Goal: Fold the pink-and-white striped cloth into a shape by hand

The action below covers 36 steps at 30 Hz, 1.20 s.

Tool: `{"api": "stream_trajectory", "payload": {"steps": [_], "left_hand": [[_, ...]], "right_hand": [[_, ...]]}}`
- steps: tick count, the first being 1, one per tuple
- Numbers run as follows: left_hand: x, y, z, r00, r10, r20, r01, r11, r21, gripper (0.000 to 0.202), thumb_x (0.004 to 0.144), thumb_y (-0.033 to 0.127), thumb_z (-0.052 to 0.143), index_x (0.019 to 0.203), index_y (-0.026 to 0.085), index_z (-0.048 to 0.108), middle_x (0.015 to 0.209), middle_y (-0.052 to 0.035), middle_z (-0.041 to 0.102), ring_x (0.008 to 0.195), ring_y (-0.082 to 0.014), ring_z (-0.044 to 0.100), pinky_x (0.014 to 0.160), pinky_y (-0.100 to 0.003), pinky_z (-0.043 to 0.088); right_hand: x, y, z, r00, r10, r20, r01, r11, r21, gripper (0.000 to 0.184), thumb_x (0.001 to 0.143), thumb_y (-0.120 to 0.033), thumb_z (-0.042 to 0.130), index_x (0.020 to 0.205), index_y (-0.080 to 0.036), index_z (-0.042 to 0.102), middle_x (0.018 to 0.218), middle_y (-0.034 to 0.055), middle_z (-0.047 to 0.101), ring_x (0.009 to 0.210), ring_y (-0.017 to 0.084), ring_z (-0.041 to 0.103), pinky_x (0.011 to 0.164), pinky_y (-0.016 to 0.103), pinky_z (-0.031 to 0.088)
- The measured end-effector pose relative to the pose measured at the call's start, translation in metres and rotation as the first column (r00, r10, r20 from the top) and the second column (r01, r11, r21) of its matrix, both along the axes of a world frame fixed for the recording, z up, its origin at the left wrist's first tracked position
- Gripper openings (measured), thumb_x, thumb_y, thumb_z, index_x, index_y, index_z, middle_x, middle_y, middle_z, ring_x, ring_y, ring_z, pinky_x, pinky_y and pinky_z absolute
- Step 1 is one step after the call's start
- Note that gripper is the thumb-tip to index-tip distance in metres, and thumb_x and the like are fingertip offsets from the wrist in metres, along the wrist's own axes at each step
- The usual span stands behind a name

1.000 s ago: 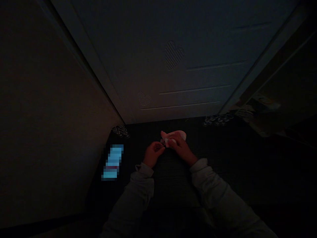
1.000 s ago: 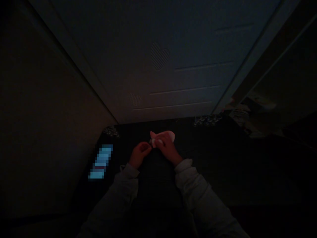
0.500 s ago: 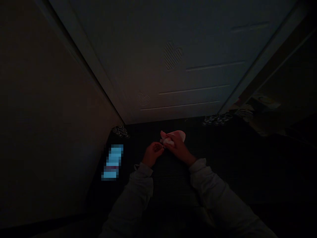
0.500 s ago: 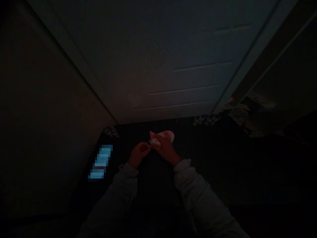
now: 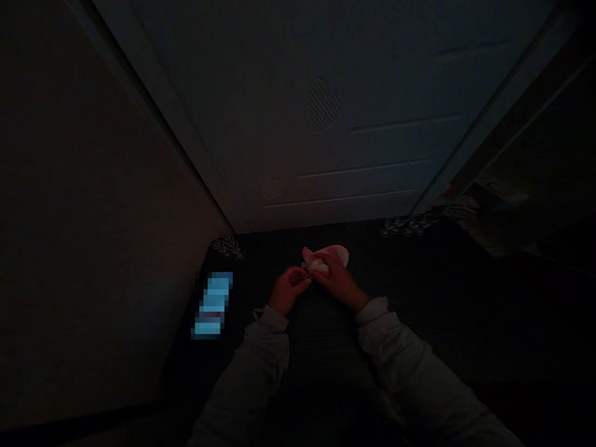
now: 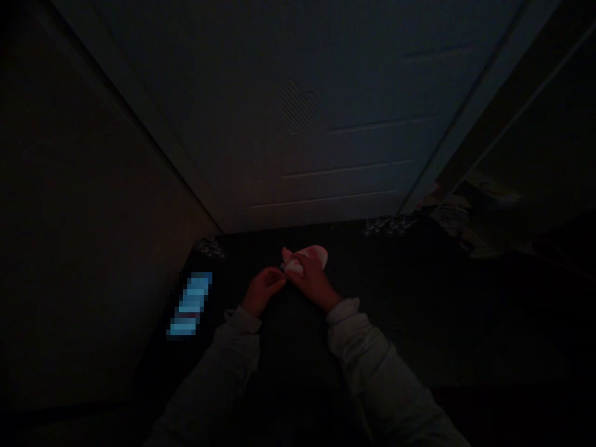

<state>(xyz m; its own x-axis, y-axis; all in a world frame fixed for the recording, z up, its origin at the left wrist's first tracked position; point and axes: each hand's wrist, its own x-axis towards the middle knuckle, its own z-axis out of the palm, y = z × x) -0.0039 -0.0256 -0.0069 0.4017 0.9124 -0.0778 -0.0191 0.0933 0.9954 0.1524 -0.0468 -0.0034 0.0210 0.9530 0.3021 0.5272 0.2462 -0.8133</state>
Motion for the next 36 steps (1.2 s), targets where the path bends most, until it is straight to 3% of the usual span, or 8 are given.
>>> {"api": "stream_trajectory", "payload": {"steps": [11,18,22,29,36], "left_hand": [[0.002,-0.002,0.001,1.000,-0.016,0.005,0.016,1.000,0.012,0.022,0.061,0.020,0.067,0.077,0.016,0.053,0.080,-0.0009,0.060,0.081,-0.0135,0.056,0.082,-0.032,0.041],[0.004,-0.007,0.000,0.999,-0.002,-0.050,0.005,0.997,0.075,0.021,0.064,0.021,0.065,0.081,0.016,0.053,0.077,-0.0001,0.058,0.072,-0.0116,0.057,0.071,-0.027,0.045],[0.006,-0.010,0.001,0.998,0.029,-0.047,-0.023,0.992,0.121,0.022,0.064,0.018,0.064,0.083,0.016,0.053,0.079,-0.0011,0.059,0.077,-0.0126,0.057,0.075,-0.028,0.045],[0.006,-0.012,0.001,0.991,0.007,-0.135,0.024,0.974,0.226,0.020,0.067,0.019,0.062,0.085,0.017,0.054,0.081,-0.0016,0.058,0.076,-0.0126,0.058,0.076,-0.030,0.046],[0.005,-0.011,-0.008,0.984,-0.011,-0.176,0.060,0.961,0.272,0.022,0.068,0.022,0.061,0.089,0.017,0.055,0.084,-0.0030,0.059,0.079,-0.0135,0.057,0.075,-0.030,0.047]], "right_hand": [[-0.001,0.000,0.001,0.999,-0.030,-0.027,0.032,0.998,0.061,0.021,0.082,-0.030,0.042,0.097,-0.019,0.051,0.096,0.0064,0.055,0.090,0.019,0.050,0.082,0.035,0.038],[-0.001,0.000,0.003,0.994,-0.094,-0.058,0.094,0.996,0.006,0.032,0.073,-0.037,0.055,0.098,-0.018,0.050,0.096,0.0062,0.052,0.091,0.019,0.049,0.081,0.034,0.040],[-0.001,0.000,0.003,0.993,-0.105,-0.052,0.105,0.994,-0.002,0.038,0.070,-0.038,0.058,0.100,-0.017,0.048,0.098,0.0070,0.052,0.090,0.019,0.050,0.080,0.034,0.041],[-0.002,0.000,-0.001,0.991,-0.131,-0.014,0.131,0.991,-0.008,0.043,0.069,-0.041,0.057,0.103,-0.016,0.047,0.101,0.0086,0.052,0.093,0.021,0.050,0.081,0.035,0.040],[-0.001,0.000,0.001,0.978,-0.194,-0.074,0.189,0.980,-0.068,0.029,0.080,-0.038,0.042,0.099,-0.017,0.048,0.097,0.0087,0.054,0.088,0.020,0.053,0.076,0.033,0.042]]}}
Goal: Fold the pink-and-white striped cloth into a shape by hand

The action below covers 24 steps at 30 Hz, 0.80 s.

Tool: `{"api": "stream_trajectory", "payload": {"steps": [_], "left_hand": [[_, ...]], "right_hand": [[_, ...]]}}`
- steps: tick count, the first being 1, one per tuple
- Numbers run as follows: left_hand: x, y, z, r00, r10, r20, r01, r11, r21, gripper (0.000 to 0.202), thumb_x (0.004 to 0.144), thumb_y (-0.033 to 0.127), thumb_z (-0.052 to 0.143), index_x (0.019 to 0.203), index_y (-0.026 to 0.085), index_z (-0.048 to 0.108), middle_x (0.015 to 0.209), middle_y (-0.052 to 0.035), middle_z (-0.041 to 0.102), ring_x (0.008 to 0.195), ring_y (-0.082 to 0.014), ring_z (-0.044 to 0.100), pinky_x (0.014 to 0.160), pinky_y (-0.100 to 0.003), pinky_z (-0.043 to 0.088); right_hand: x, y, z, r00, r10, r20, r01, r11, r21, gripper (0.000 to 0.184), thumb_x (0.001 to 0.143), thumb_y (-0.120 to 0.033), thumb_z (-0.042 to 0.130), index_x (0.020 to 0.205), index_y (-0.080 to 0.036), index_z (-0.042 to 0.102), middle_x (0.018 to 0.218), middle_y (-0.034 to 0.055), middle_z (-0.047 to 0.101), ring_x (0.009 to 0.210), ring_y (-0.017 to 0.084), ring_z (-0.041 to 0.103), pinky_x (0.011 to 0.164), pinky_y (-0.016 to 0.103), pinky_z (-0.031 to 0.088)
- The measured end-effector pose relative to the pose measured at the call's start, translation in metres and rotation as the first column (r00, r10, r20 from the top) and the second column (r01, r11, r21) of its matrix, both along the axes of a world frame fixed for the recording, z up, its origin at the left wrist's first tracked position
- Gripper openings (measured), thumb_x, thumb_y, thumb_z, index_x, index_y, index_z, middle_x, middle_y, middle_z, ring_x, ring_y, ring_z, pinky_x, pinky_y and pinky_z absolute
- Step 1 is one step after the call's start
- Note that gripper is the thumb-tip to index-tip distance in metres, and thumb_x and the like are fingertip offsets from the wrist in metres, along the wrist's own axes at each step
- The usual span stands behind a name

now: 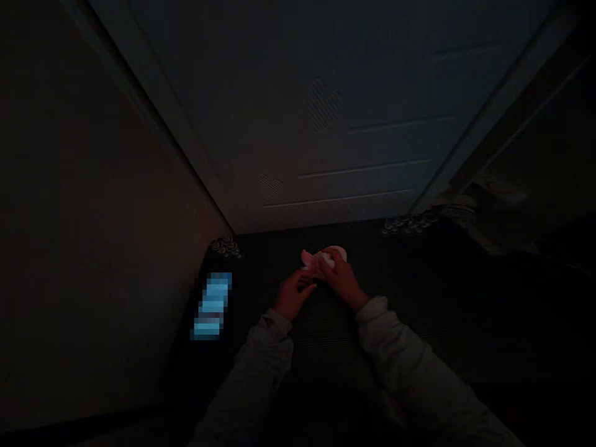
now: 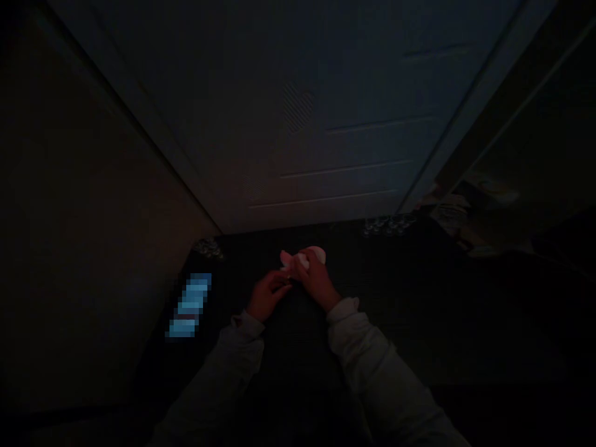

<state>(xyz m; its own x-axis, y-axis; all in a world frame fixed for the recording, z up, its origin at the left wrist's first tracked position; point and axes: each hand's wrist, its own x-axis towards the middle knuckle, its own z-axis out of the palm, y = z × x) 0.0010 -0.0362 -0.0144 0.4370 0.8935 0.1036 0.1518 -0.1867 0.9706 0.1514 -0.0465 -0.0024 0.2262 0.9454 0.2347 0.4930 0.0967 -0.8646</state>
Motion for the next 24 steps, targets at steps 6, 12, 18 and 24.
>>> {"api": "stream_trajectory", "payload": {"steps": [6,12,18,24], "left_hand": [[0.0000,-0.0003,0.0020,0.998,0.014,-0.055,-0.013,1.000,0.011,0.020,0.068,0.022,0.062,0.086,0.017,0.054,0.084,-0.0030,0.059,0.078,-0.0136,0.057,0.073,-0.029,0.047],[0.0008,-0.0006,0.0052,0.999,0.027,-0.039,-0.027,1.000,-0.015,0.018,0.066,0.021,0.063,0.082,0.017,0.054,0.080,-0.0018,0.058,0.076,-0.0136,0.057,0.072,-0.029,0.047],[0.0015,-0.0004,0.0030,0.999,0.034,0.013,-0.034,0.998,-0.052,0.023,0.065,0.020,0.064,0.087,0.017,0.056,0.083,-0.0031,0.059,0.078,-0.0141,0.057,0.071,-0.029,0.047],[-0.0005,0.0015,0.0043,0.994,0.064,0.092,-0.061,0.998,-0.030,0.021,0.065,0.020,0.064,0.086,0.018,0.059,0.094,-0.0038,0.052,0.082,-0.0135,0.057,0.073,-0.028,0.048]], "right_hand": [[-0.0002,-0.0013,0.0003,1.000,0.016,0.002,-0.016,1.000,-0.008,0.038,0.072,-0.039,0.053,0.103,-0.017,0.046,0.099,0.0073,0.053,0.091,0.020,0.052,0.078,0.033,0.042],[-0.0021,-0.0014,0.0009,0.997,0.065,0.049,-0.066,0.998,0.019,0.040,0.070,-0.040,0.056,0.102,-0.016,0.047,0.101,0.0085,0.052,0.092,0.021,0.051,0.079,0.033,0.041],[-0.0014,-0.0010,0.0033,1.000,0.012,-0.010,-0.012,1.000,0.002,0.026,0.080,-0.039,0.041,0.094,-0.018,0.048,0.092,0.0071,0.055,0.085,0.019,0.053,0.075,0.033,0.042],[0.0005,0.0002,0.0005,0.999,-0.024,-0.038,0.023,0.999,-0.025,0.030,0.076,-0.041,0.047,0.095,-0.018,0.048,0.097,0.0079,0.054,0.087,0.020,0.053,0.076,0.033,0.042]]}}
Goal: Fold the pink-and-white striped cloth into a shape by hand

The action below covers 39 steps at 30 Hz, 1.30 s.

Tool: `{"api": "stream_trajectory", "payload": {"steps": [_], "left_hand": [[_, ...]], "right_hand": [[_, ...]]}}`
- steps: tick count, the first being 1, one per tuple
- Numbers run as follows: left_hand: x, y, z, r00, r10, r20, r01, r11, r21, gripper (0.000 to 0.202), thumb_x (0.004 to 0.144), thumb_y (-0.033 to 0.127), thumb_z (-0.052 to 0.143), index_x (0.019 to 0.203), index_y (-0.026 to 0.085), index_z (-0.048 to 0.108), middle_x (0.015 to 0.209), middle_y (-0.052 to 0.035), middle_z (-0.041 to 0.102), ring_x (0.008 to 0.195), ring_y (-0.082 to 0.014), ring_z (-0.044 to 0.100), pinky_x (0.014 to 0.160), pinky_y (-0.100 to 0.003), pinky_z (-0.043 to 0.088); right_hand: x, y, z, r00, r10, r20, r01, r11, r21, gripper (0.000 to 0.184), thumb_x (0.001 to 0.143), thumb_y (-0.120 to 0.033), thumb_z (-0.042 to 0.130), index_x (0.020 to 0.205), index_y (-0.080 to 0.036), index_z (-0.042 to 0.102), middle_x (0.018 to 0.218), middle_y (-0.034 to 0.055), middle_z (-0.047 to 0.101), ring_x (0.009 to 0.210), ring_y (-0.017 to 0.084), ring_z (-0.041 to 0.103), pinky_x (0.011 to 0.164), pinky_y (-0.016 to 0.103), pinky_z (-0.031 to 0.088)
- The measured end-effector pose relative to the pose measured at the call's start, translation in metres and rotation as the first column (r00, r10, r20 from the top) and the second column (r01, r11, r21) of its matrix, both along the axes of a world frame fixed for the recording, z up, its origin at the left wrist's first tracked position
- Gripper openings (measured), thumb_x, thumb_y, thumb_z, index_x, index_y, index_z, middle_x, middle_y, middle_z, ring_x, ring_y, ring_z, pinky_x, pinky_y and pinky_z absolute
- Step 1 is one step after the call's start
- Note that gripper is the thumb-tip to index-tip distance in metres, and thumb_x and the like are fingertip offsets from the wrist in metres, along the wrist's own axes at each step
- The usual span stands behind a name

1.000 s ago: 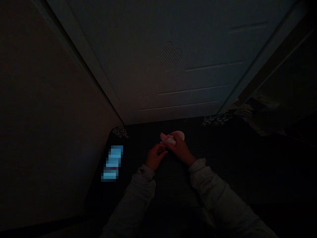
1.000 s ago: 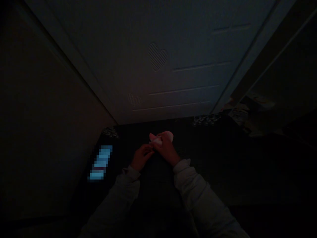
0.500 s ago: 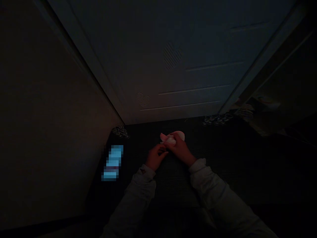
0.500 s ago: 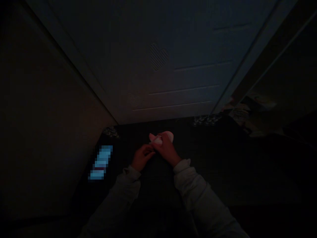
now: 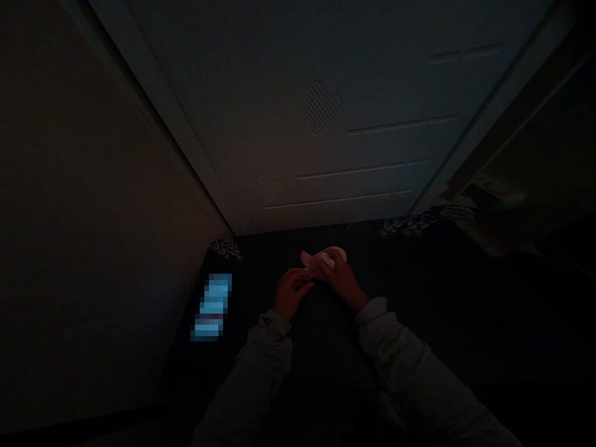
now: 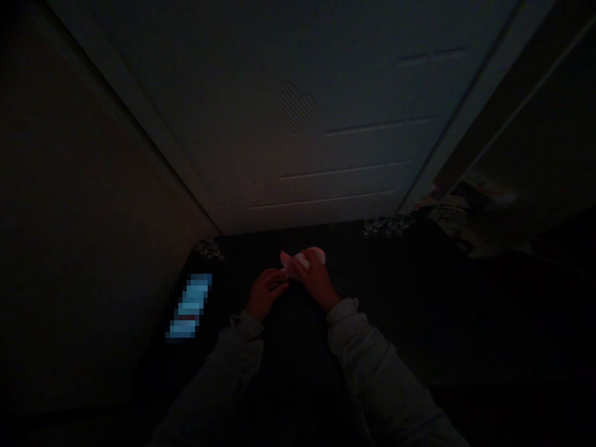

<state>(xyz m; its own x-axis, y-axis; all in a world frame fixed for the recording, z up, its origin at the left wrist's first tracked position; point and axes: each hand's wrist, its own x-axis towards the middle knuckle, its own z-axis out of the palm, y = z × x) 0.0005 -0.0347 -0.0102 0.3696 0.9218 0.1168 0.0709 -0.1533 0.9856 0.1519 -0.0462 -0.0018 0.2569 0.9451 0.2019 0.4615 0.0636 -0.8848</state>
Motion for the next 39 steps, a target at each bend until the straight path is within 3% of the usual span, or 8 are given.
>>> {"api": "stream_trajectory", "payload": {"steps": [5,10,14,21,31,39], "left_hand": [[0.0010,-0.0001,0.0027,1.000,0.002,0.013,-0.002,0.999,-0.034,0.020,0.065,0.019,0.064,0.084,0.017,0.057,0.089,-0.0030,0.054,0.083,-0.0134,0.057,0.075,-0.029,0.047],[0.0032,-0.0003,0.0043,0.997,0.063,0.036,-0.058,0.991,-0.124,0.033,0.061,0.017,0.067,0.089,0.017,0.049,0.086,-0.0025,0.058,0.079,-0.0130,0.058,0.073,-0.028,0.047],[0.0035,-0.0007,0.0060,0.997,0.068,0.030,-0.063,0.990,-0.130,0.029,0.062,0.017,0.066,0.085,0.017,0.048,0.082,-0.0014,0.059,0.077,-0.0125,0.059,0.073,-0.028,0.047],[0.0029,0.0006,0.0057,0.995,0.093,0.035,-0.087,0.984,-0.152,0.027,0.061,0.019,0.067,0.083,0.016,0.051,0.083,-0.0023,0.061,0.078,-0.0140,0.060,0.074,-0.031,0.047],[0.0028,0.0016,0.0022,0.996,0.087,0.035,-0.080,0.982,-0.170,0.026,0.062,0.021,0.067,0.084,0.016,0.053,0.082,-0.0024,0.062,0.077,-0.0139,0.059,0.073,-0.030,0.047],[0.0027,0.0029,0.0034,0.990,0.076,0.118,-0.044,0.966,-0.256,0.025,0.065,0.023,0.064,0.086,0.014,0.053,0.086,-0.0059,0.063,0.076,-0.0146,0.060,0.065,-0.029,0.049]], "right_hand": [[-0.0019,0.0000,-0.0011,0.999,0.032,0.021,-0.032,0.999,0.000,0.045,0.066,-0.042,0.059,0.101,-0.016,0.046,0.099,0.0085,0.053,0.089,0.021,0.052,0.076,0.033,0.042],[-0.0035,-0.0007,0.0006,0.996,0.060,0.061,-0.064,0.996,0.061,0.031,0.076,-0.039,0.049,0.096,-0.017,0.048,0.096,0.0080,0.054,0.089,0.020,0.052,0.078,0.033,0.041],[-0.0027,-0.0003,-0.0008,0.999,0.021,0.036,-0.023,0.998,0.058,0.027,0.080,-0.039,0.041,0.095,-0.018,0.047,0.091,0.0074,0.055,0.084,0.019,0.053,0.075,0.034,0.041],[-0.0016,-0.0009,-0.0005,0.998,0.062,0.032,-0.063,0.998,0.030,0.040,0.068,-0.040,0.057,0.099,-0.017,0.046,0.098,0.0074,0.052,0.089,0.021,0.051,0.078,0.035,0.041],[-0.0027,-0.0016,0.0016,0.998,0.042,0.043,-0.044,0.997,0.057,0.026,0.082,-0.039,0.038,0.095,-0.018,0.047,0.093,0.0076,0.055,0.085,0.019,0.052,0.076,0.033,0.040],[-0.0011,-0.0018,-0.0003,0.991,0.115,0.069,-0.119,0.991,0.054,0.032,0.075,-0.038,0.050,0.100,-0.018,0.047,0.098,0.0068,0.052,0.089,0.019,0.051,0.078,0.034,0.040]]}}
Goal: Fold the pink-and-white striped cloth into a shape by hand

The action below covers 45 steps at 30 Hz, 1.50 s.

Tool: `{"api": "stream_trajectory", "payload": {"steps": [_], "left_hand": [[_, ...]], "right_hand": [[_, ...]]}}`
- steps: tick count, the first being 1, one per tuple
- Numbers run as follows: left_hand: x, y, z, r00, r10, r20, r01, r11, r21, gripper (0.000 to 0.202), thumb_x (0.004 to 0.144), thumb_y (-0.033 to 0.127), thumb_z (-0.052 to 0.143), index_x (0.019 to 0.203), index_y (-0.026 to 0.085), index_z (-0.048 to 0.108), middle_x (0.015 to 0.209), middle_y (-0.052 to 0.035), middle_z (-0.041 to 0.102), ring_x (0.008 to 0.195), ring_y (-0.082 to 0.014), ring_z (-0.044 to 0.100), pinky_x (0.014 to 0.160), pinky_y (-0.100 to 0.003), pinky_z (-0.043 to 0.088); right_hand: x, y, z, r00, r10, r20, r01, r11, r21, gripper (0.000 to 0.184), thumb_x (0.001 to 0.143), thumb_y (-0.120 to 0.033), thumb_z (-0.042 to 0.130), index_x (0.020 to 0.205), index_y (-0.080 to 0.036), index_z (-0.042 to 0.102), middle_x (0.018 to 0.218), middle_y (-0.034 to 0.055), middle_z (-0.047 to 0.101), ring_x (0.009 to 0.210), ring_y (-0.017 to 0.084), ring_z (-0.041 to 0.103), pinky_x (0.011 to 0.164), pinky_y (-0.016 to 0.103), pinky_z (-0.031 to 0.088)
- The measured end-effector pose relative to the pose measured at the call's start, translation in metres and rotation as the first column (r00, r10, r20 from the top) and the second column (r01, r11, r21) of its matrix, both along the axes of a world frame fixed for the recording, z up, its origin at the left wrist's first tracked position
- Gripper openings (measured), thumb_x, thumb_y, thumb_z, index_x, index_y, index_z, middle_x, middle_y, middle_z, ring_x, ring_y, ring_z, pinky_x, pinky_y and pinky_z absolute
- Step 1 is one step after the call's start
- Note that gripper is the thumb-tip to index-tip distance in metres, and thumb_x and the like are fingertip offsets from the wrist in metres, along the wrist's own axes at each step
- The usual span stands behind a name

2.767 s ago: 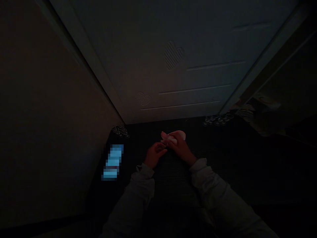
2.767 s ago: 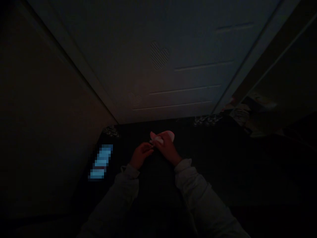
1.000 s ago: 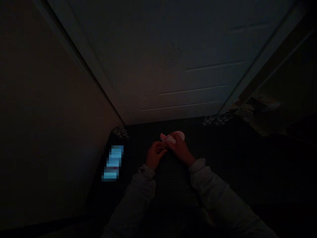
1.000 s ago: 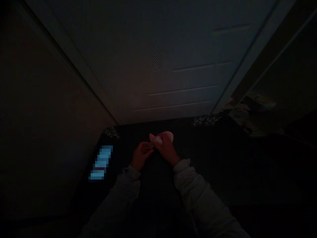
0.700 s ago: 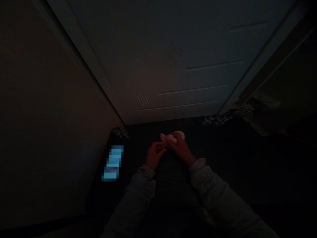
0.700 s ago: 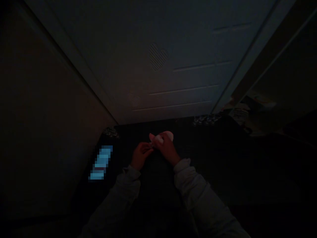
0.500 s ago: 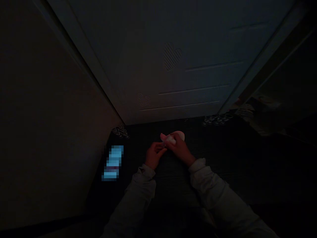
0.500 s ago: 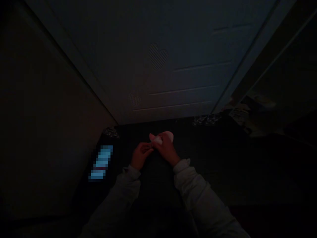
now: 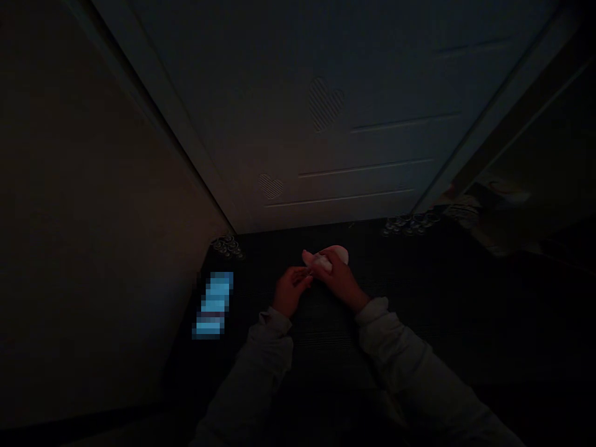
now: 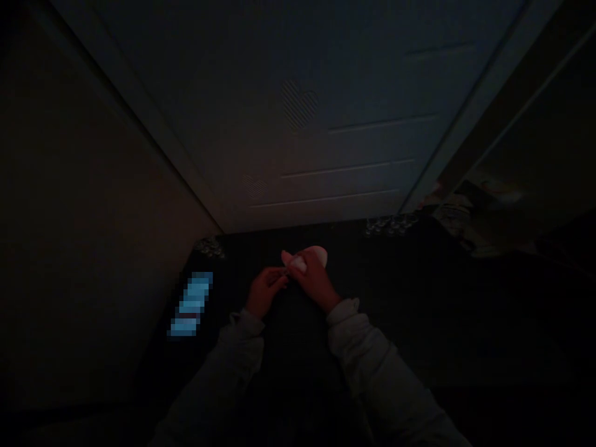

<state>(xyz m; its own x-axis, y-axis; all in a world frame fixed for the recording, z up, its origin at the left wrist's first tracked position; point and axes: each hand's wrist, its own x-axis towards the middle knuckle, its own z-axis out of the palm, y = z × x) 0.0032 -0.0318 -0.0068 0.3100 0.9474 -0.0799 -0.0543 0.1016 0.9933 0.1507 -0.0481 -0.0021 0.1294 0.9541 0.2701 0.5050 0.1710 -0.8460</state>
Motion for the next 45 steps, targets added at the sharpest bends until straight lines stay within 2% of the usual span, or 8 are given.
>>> {"api": "stream_trajectory", "payload": {"steps": [6,10,14,22,33,38,41,45], "left_hand": [[0.0014,-0.0009,0.0020,0.999,-0.011,-0.046,0.011,1.000,0.011,0.025,0.065,0.024,0.064,0.086,0.014,0.054,0.083,-0.0051,0.063,0.070,-0.0130,0.059,0.061,-0.027,0.047],[0.0011,-0.0011,0.0009,0.996,-0.033,-0.083,0.038,0.997,0.063,0.026,0.064,0.024,0.065,0.086,0.015,0.054,0.082,-0.0034,0.062,0.073,-0.0125,0.058,0.069,-0.029,0.047],[0.0008,-0.0011,-0.0004,0.997,-0.040,-0.067,0.045,0.995,0.083,0.035,0.058,0.018,0.069,0.088,0.017,0.051,0.080,-0.0010,0.060,0.075,-0.0120,0.058,0.073,-0.028,0.046],[0.0004,-0.0010,0.0004,0.997,-0.035,-0.071,0.040,0.996,0.076,0.029,0.061,0.018,0.067,0.085,0.016,0.051,0.081,-0.0011,0.059,0.074,-0.0114,0.057,0.073,-0.028,0.045],[0.0013,-0.0018,-0.0008,0.996,-0.034,-0.085,0.044,0.993,0.113,0.026,0.063,0.019,0.066,0.085,0.016,0.052,0.078,-0.0002,0.058,0.072,-0.0108,0.056,0.071,-0.027,0.044],[0.0013,-0.0034,0.0015,0.993,-0.041,-0.111,0.054,0.992,0.113,0.027,0.062,0.018,0.066,0.084,0.016,0.052,0.076,0.0002,0.058,0.072,-0.0110,0.057,0.072,-0.027,0.045],[0.0011,-0.0037,0.0019,0.990,-0.029,-0.136,0.047,0.990,0.129,0.027,0.062,0.018,0.066,0.085,0.016,0.053,0.078,-0.0007,0.059,0.073,-0.0112,0.057,0.072,-0.027,0.045],[0.0008,-0.0026,0.0001,0.991,-0.023,-0.132,0.043,0.988,0.147,0.028,0.062,0.019,0.067,0.087,0.016,0.053,0.080,-0.0012,0.059,0.073,-0.0114,0.057,0.072,-0.027,0.046]], "right_hand": [[-0.0006,-0.0009,0.0026,0.999,-0.001,0.053,-0.002,0.999,0.039,0.027,0.075,-0.035,0.050,0.096,-0.018,0.050,0.095,0.0064,0.053,0.090,0.020,0.050,0.080,0.034,0.040],[-0.0021,-0.0018,0.0050,0.998,-0.013,0.059,0.010,0.999,0.047,0.022,0.082,-0.034,0.039,0.092,-0.019,0.050,0.090,0.0061,0.054,0.088,0.019,0.051,0.079,0.033,0.040],[-0.0023,-0.0007,0.0033,0.997,-0.069,0.032,0.068,0.998,0.011,0.023,0.084,-0.034,0.033,0.091,-0.018,0.049,0.087,0.0062,0.055,0.081,0.018,0.052,0.074,0.032,0.041],[-0.0001,-0.0013,0.0039,1.000,-0.015,0.022,0.015,1.000,-0.008,0.026,0.075,-0.037,0.050,0.093,-0.018,0.049,0.093,0.0053,0.053,0.085,0.018,0.051,0.076,0.031,0.041],[-0.0007,0.0001,0.0041,0.999,-0.016,0.040,0.016,1.000,0.001,0.025,0.085,-0.035,0.034,0.093,-0.017,0.049,0.092,0.0070,0.054,0.085,0.018,0.051,0.076,0.031,0.040],[0.0002,-0.0011,0.0050,0.999,-0.040,0.003,0.040,0.999,0.004,0.023,0.080,-0.036,0.043,0.093,-0.018,0.049,0.093,0.0059,0.054,0.087,0.018,0.051,0.078,0.031,0.040],[0.0006,-0.0010,0.0038,0.999,-0.034,-0.008,0.034,0.999,-0.016,0.028,0.074,-0.037,0.052,0.094,-0.018,0.048,0.095,0.0058,0.053,0.087,0.018,0.051,0.076,0.031,0.041],[0.0011,0.0001,0.0014,1.000,-0.016,0.024,0.016,1.000,0.018,0.027,0.075,-0.037,0.050,0.094,-0.018,0.049,0.094,0.0060,0.053,0.089,0.019,0.050,0.078,0.032,0.040]]}}
